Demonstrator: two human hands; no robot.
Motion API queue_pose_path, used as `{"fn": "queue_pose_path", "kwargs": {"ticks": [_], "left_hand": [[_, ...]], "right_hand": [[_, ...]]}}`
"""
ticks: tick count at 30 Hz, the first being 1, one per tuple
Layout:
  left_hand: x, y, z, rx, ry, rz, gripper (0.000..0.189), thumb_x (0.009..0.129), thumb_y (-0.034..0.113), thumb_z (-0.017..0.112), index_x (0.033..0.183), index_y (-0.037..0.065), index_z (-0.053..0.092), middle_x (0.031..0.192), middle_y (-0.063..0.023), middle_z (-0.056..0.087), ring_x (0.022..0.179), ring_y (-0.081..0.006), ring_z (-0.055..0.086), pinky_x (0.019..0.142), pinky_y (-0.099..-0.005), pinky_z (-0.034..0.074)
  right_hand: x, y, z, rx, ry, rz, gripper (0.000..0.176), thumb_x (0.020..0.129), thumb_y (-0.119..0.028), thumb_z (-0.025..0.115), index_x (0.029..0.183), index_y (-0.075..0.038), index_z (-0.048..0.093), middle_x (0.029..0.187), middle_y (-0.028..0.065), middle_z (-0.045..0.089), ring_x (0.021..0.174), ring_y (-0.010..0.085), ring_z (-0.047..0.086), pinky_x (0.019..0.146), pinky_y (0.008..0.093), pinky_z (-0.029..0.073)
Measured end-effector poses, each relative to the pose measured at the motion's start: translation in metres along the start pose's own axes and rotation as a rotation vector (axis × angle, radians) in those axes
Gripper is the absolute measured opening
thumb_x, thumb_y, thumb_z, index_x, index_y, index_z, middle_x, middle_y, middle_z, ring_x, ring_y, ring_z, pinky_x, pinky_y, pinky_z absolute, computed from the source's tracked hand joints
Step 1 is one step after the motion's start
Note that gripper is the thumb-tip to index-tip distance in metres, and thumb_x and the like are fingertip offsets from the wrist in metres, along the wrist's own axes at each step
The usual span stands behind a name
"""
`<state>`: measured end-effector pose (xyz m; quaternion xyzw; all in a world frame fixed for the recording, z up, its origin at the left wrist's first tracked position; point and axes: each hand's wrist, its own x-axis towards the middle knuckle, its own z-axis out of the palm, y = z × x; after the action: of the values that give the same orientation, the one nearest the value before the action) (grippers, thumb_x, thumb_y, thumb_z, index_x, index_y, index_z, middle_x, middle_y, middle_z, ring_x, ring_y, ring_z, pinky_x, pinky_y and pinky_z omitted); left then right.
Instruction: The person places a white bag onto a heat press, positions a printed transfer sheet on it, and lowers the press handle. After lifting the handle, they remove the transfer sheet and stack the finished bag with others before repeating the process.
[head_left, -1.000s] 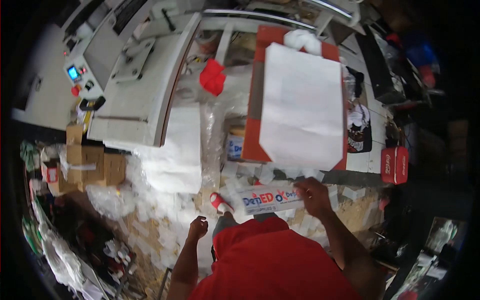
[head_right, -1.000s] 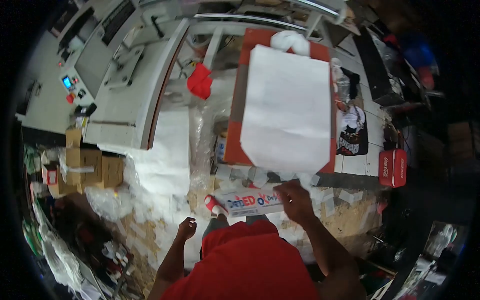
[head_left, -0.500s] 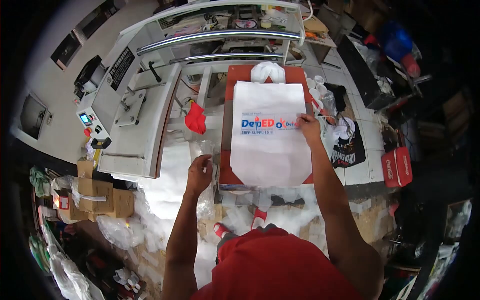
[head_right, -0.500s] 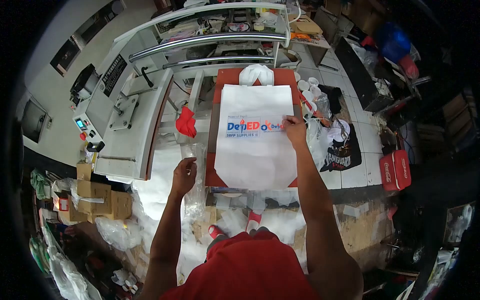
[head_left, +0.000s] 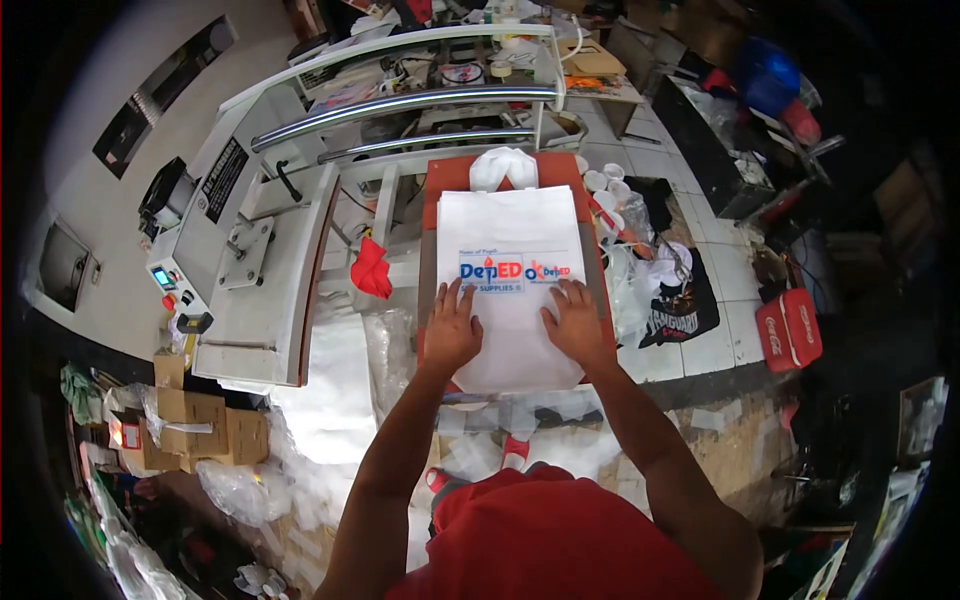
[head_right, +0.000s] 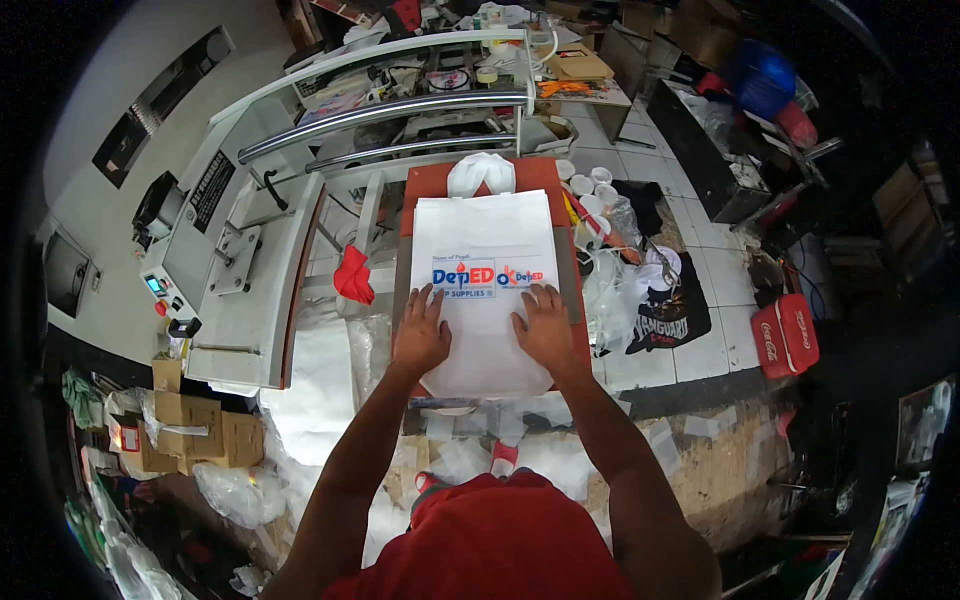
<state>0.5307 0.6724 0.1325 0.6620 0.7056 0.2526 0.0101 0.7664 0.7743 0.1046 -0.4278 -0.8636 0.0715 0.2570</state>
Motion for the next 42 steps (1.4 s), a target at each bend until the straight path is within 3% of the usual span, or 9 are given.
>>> {"fn": "queue_pose_path", "kwargs": {"ticks": [21,24,26,30,32,34,36,40,42], "left_hand": [[-0.01,-0.011,0.019,0.018,0.028,0.01,0.055,0.085,0.017,0.056,0.135,-0.003,0.044,0.141,-0.0235,0.041,0.134,-0.0449,0.034,0.112,-0.0506,0.03],[-0.014,-0.014,0.008,-0.047,0.035,-0.023,0.054,0.085,0.014,0.055,0.135,-0.004,0.044,0.14,-0.0241,0.04,0.134,-0.045,0.034,0.112,-0.0498,0.03],[-0.031,-0.016,-0.019,-0.231,0.236,-0.038,0.055,0.082,0.01,0.055,0.134,-0.004,0.045,0.139,-0.0253,0.041,0.132,-0.0448,0.037,0.11,-0.0485,0.032],[-0.134,-0.042,-0.074,-0.278,0.317,-0.152,0.052,0.083,0.005,0.052,0.133,-0.002,0.044,0.135,-0.0263,0.045,0.127,-0.0449,0.04,0.108,-0.0475,0.035],[-0.211,-0.07,-0.072,-0.258,0.366,-0.273,0.051,0.081,0.002,0.052,0.131,-0.001,0.047,0.129,-0.0247,0.05,0.123,-0.0437,0.044,0.106,-0.0475,0.037],[-0.297,-0.091,-0.078,-0.181,0.325,-0.416,0.048,0.079,0.002,0.055,0.126,-0.002,0.049,0.122,-0.024,0.052,0.118,-0.0418,0.048,0.101,-0.0452,0.042],[-0.393,-0.104,-0.083,-0.156,0.148,-0.682,0.042,0.08,0.008,0.056,0.121,0.002,0.053,0.121,-0.0231,0.054,0.112,-0.0406,0.054,0.094,-0.0441,0.048],[-0.579,-0.101,-0.083,-0.205,-0.141,-1.246,0.039,0.083,0.02,0.056,0.119,0.006,0.06,0.12,-0.0217,0.059,0.112,-0.038,0.057,0.097,-0.0424,0.046],[-0.676,-0.097,-0.062,-0.173,-0.186,-1.33,0.04,0.082,0.02,0.056,0.119,0.006,0.062,0.12,-0.0225,0.061,0.114,-0.036,0.057,0.098,-0.0407,0.046]], "right_hand": [[-0.002,-0.003,-0.001,-0.012,-0.019,-0.013,0.042,0.087,-0.027,0.063,0.12,-0.001,0.061,0.134,0.0144,0.05,0.131,0.0364,0.038,0.107,0.0483,0.034],[0.003,-0.006,-0.009,-0.019,0.018,-0.04,0.042,0.086,-0.028,0.063,0.119,-0.002,0.061,0.132,0.0142,0.051,0.127,0.0364,0.042,0.106,0.046,0.036],[0.015,-0.018,-0.037,0.022,0.214,0.003,0.039,0.085,-0.026,0.065,0.116,-0.002,0.062,0.125,0.0144,0.054,0.121,0.0354,0.047,0.103,0.0435,0.039],[0.047,-0.075,-0.062,0.175,0.339,-0.051,0.022,0.084,-0.014,0.066,0.101,-0.001,0.063,0.107,0.0144,0.06,0.11,0.0339,0.054,0.094,0.0454,0.043],[0.071,-0.126,-0.033,0.27,0.35,-0.22,0.02,0.086,-0.007,0.061,0.104,-0.001,0.06,0.104,0.0167,0.062,0.104,0.0354,0.058,0.089,0.0453,0.045],[0.088,-0.197,-0.001,0.63,-0.149,-0.078,0.026,0.086,0.001,0.055,0.111,-0.002,0.057,0.104,0.0196,0.063,0.1,0.037,0.061,0.085,0.0443,0.048],[0.102,-0.284,0.043,0.708,0.067,-0.485,0.036,0.08,0.011,0.049,0.113,-0.004,0.055,0.106,0.0222,0.061,0.103,0.0376,0.06,0.088,0.0436,0.048],[0.124,-0.472,0.075,0.771,-0.062,-0.819,0.033,0.074,0.009,0.052,0.106,0.002,0.054,0.12,0.0203,0.053,0.119,0.0389,0.048,0.101,0.0431,0.042],[0.132,-0.551,0.089,0.742,-0.03,-0.91,0.034,0.076,0.002,0.054,0.11,0.004,0.054,0.12,0.0216,0.053,0.119,0.0395,0.048,0.102,0.0437,0.041]]}}
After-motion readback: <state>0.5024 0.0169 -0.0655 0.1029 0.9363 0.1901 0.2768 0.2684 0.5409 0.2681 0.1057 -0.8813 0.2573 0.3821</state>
